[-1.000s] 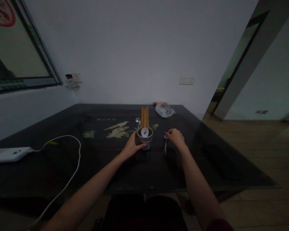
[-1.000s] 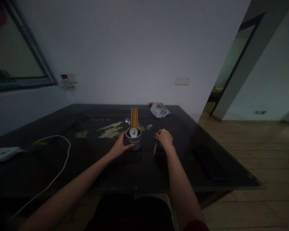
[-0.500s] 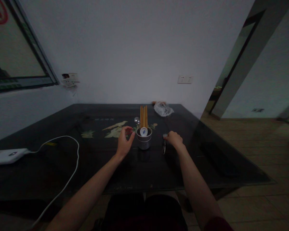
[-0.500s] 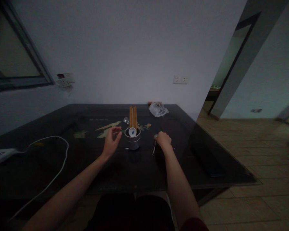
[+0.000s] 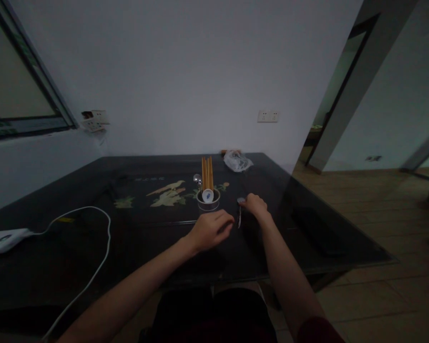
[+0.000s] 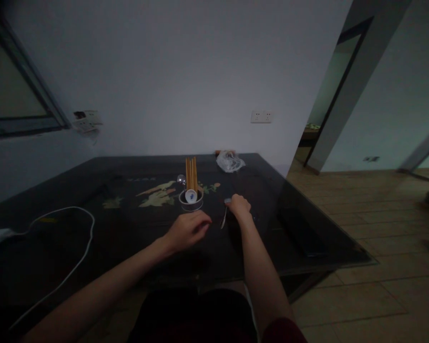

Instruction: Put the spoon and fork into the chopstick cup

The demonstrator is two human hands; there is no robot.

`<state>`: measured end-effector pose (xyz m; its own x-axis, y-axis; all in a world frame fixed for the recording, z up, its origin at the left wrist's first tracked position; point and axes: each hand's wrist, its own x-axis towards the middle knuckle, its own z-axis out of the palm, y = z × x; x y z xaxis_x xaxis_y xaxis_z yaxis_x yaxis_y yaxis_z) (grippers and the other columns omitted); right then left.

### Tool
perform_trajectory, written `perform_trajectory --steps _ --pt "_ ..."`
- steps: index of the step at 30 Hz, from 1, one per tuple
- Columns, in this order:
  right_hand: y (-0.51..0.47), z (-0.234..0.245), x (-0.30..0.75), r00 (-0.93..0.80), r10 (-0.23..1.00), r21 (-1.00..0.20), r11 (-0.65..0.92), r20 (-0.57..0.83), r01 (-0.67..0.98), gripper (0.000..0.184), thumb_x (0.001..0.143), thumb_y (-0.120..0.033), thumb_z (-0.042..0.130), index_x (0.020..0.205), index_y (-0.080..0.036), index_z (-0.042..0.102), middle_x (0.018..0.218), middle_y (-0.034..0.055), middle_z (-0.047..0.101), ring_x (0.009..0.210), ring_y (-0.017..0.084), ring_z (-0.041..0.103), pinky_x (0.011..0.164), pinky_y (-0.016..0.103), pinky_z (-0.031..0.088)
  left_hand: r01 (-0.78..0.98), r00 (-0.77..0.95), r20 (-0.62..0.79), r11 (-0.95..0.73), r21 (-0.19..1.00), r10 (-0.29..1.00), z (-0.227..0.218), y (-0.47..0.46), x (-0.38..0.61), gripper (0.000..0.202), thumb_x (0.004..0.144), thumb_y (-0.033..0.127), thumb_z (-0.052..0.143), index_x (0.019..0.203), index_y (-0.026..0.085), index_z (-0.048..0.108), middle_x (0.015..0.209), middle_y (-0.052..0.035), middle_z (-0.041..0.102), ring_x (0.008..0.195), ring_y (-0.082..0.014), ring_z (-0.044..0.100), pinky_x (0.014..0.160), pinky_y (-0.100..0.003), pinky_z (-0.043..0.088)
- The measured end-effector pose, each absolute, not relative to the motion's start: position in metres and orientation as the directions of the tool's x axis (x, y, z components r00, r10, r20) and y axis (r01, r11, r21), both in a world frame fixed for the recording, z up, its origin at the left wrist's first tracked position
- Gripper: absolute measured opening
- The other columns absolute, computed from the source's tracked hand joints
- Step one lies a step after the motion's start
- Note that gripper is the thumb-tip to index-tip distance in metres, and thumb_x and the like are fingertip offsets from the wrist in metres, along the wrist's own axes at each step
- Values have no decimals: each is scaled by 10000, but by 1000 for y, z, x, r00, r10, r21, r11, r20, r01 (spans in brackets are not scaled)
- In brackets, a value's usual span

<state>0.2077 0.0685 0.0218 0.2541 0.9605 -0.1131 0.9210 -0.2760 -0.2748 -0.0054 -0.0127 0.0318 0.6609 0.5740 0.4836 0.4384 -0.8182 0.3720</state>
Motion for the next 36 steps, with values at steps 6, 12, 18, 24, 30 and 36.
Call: perform_trajectory --steps 6,12,18,24,30,36 --pt "68 24 215 261 956 -302 -291 -136 908 306 819 -318 571 1060 -155 664 1130 187 649 1072 288 617 823 344 474 675 597 233 -638 372 768 27 19 63 254 869 232 443 1075 185 585 1039 -122 626 932 -258 624 852 -358 466" --pt "66 26 217 255 956 -304 -287 -142 908 300 821 -174 517 1084 -137 657 1150 205 640 1071 296 618 821 357 480 885 393 30 -387 260 919 13 53 99 274 857 189 446 1058 109 613 1028 -230 653 998 -355 627 823 -447 483" --pt "69 21 224 231 963 -312 -265 -141 913 296 810 -140 507 1056 -128 671 1114 203 657 1040 287 635 797 340 490 889 399 -15 -382 251 917 14 63 113 268 832 163 474 1018 117 660 1034 -233 662 1014 -350 629 821 -444 493" --pt "77 16 236 259 954 -319 -294 -150 901 264 785 -130 542 1002 -127 694 1018 183 691 991 263 656 787 310 494 889 392 -68 -359 284 917 11 71 112 264 797 204 537 1020 154 671 1060 -210 666 1029 -336 628 809 -406 508" --pt "78 16 245 264 950 -336 -306 -165 891 202 758 -146 588 914 -127 716 893 169 713 893 248 682 725 280 499 852 456 -148 -382 359 878 19 62 103 193 745 233 578 862 138 699 855 -151 715 844 -271 688 717 -308 524" --pt "80 20 255 283 947 -363 -319 -150 876 172 766 -174 590 868 -126 721 807 143 714 839 231 683 733 278 484 761 548 -68 -464 453 833 45 32 72 172 751 190 525 768 156 692 679 -60 700 719 -174 676 662 -222 485"
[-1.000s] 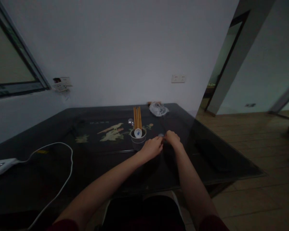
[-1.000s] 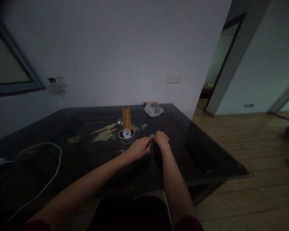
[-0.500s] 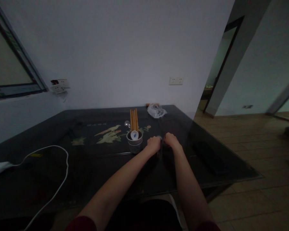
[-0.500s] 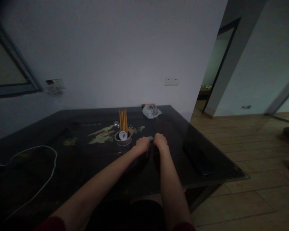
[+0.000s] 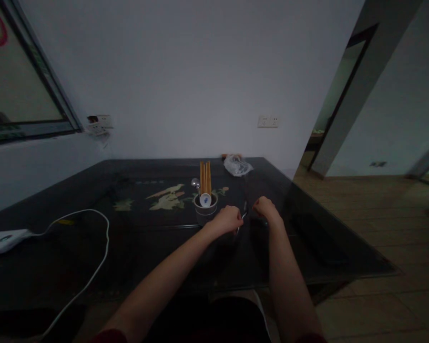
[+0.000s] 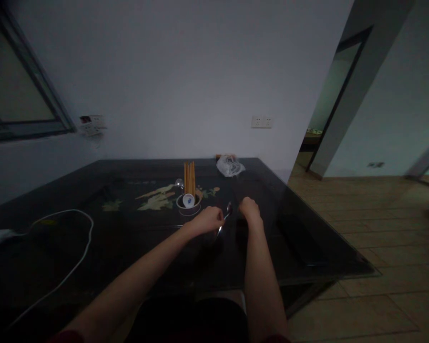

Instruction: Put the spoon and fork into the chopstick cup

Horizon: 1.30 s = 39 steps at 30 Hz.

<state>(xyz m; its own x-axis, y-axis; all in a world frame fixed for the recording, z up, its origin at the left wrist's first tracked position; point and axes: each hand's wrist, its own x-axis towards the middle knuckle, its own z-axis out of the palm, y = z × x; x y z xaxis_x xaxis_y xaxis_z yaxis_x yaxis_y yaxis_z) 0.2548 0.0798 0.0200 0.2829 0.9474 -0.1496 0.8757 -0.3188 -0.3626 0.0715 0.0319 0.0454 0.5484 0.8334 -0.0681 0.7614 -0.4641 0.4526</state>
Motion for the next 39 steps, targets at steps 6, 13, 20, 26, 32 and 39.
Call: perform_trajectory --steps 6,13,20,26,32,39 --pt "78 24 245 174 974 -448 -221 -144 866 164 786 -171 571 839 -131 721 740 101 704 676 166 664 615 218 450 563 544 157 -497 661 824 102 16 26 157 783 264 559 766 141 655 610 -16 645 561 -130 604 553 -214 437" --pt "77 17 203 -288 957 -624 200 -42 755 212 766 -154 596 956 -134 687 726 27 666 635 117 598 586 202 429 322 316 305 -404 856 898 138 41 -10 91 758 222 607 774 133 603 622 -5 599 509 -89 540 505 -199 425" --pt "75 -1 173 -482 875 -743 349 40 572 733 601 -284 801 1254 -141 501 968 70 629 757 165 596 660 279 465 251 159 468 -495 832 869 131 70 -27 140 743 231 627 847 150 580 636 12 596 538 -98 555 520 -203 448" --pt "72 -4 166 -501 858 -815 370 114 447 727 580 -336 819 1206 -158 497 1064 80 601 888 197 586 777 334 479 282 145 557 -574 769 818 114 87 -16 146 769 295 607 830 165 577 688 -1 647 640 -139 635 611 -230 476" --pt "72 -6 161 -510 841 -849 394 179 353 650 601 -335 809 1151 -158 511 1069 78 609 956 213 575 849 365 464 253 164 561 -585 771 811 89 94 -7 157 774 322 608 803 173 571 682 0 664 674 -166 665 648 -250 480" --pt "73 -8 158 -499 846 -860 387 188 333 683 592 -330 815 1176 -159 506 1081 80 616 952 216 580 850 379 466 506 135 591 -568 649 795 73 91 -8 112 757 277 644 738 167 631 720 -8 649 688 -150 597 655 -254 431"
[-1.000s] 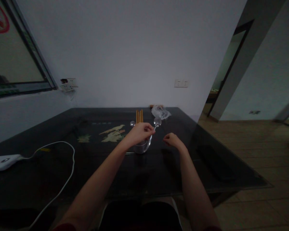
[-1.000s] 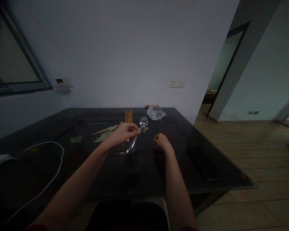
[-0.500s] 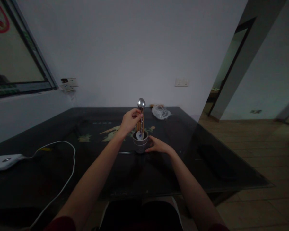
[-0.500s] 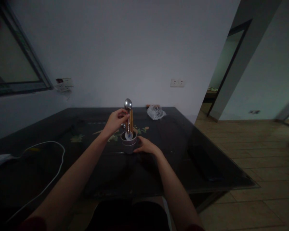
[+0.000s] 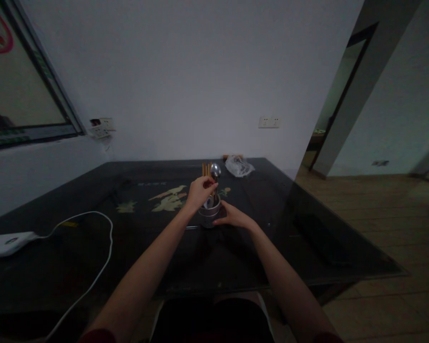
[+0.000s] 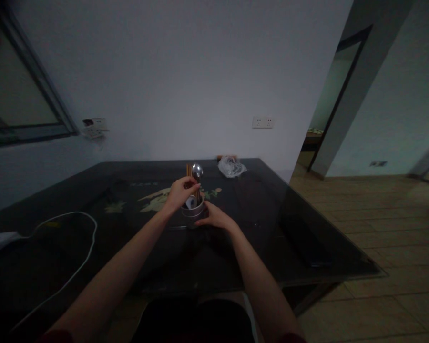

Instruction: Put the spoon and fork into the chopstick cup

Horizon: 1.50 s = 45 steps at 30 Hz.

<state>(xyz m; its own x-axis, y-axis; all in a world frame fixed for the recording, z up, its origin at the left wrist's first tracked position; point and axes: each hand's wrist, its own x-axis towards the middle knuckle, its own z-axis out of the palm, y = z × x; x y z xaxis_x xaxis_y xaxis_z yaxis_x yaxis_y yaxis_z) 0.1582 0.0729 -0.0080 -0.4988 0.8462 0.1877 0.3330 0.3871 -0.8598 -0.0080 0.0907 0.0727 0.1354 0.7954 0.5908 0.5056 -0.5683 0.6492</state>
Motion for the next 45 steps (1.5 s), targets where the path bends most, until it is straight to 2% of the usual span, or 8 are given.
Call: perform_trajectory --steps 6,12,23,30,37,45 --pt "70 -5 157 -503 843 -863 387 190 324 709 594 -310 812 1203 -152 485 1145 94 601 990 218 573 883 383 456 797 105 595 -426 429 797 72 76 -3 146 785 322 638 715 197 667 824 -36 639 868 -208 560 766 -322 383" --pt "69 -4 157 -508 843 -870 374 175 321 663 597 -281 811 1165 -153 495 1102 85 617 961 212 587 853 371 474 895 175 562 -369 251 808 72 66 1 224 838 359 568 717 206 679 860 -68 646 951 -255 523 799 -374 338" --pt "72 -5 159 -516 839 -855 388 173 344 719 599 -278 807 1226 -149 479 1116 92 606 949 205 587 838 358 476 911 210 553 -367 190 807 70 61 -1 211 833 349 564 752 212 703 871 -80 653 978 -264 514 807 -384 331" --pt "72 -7 160 -508 843 -843 398 180 362 661 604 -289 803 1173 -140 504 1067 85 619 926 206 591 820 355 479 901 182 552 -362 238 814 71 60 0 190 809 341 580 715 202 669 861 -76 672 960 -263 534 813 -376 342" --pt "72 -6 160 -495 854 -828 390 161 403 651 593 -303 813 1151 -150 516 1070 89 624 931 220 595 811 358 482 779 107 487 -377 501 867 77 62 -2 160 815 294 542 819 175 649 778 -58 687 711 -186 612 634 -267 388" --pt "73 -7 159 -508 847 -845 382 158 375 637 619 -319 799 1154 -145 501 1071 87 634 940 217 602 830 361 478 747 109 441 -366 555 891 78 65 -1 178 798 290 570 806 161 693 820 -94 723 765 -214 661 630 -259 423"
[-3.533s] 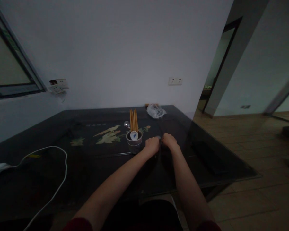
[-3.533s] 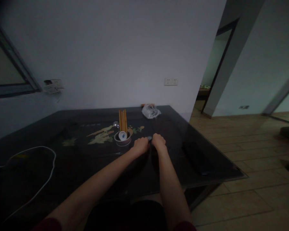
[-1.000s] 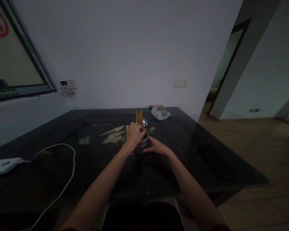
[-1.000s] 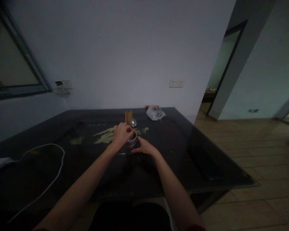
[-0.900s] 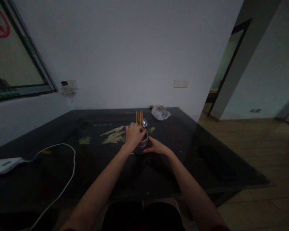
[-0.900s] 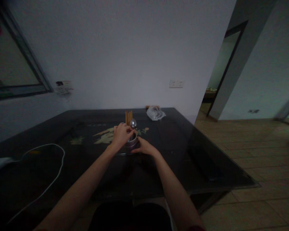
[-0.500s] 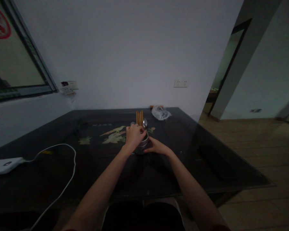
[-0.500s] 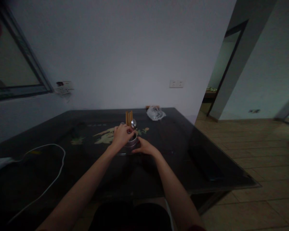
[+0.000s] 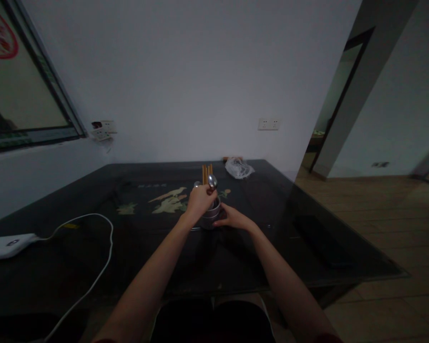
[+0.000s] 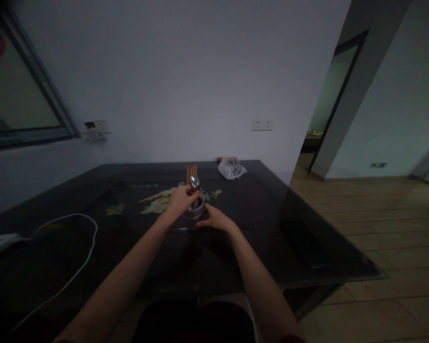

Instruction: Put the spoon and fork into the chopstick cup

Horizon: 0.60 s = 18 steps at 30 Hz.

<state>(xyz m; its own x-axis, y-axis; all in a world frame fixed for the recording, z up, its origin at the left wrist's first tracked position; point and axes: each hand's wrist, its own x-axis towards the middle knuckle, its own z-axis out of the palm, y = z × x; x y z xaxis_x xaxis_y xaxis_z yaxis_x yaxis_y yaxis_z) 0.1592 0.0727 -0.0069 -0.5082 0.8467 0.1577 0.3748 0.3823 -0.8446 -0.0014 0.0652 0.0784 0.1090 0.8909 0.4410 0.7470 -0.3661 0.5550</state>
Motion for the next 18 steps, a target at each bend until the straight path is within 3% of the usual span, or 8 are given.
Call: perform_trajectory --steps 9,18 --pt "72 -5 159 -512 843 -830 400 166 390 608 640 -329 783 1150 -138 512 1039 89 636 891 209 596 791 351 478 746 187 382 -384 544 905 88 65 -7 208 800 314 607 702 168 717 729 -72 719 694 -198 653 607 -254 424" --pt "73 -5 160 -496 855 -813 392 151 430 642 633 -350 789 1170 -141 505 1061 90 625 889 201 590 776 333 466 748 250 433 -456 482 866 98 72 -6 243 764 397 655 619 206 689 575 -24 670 607 -176 618 591 -253 389"
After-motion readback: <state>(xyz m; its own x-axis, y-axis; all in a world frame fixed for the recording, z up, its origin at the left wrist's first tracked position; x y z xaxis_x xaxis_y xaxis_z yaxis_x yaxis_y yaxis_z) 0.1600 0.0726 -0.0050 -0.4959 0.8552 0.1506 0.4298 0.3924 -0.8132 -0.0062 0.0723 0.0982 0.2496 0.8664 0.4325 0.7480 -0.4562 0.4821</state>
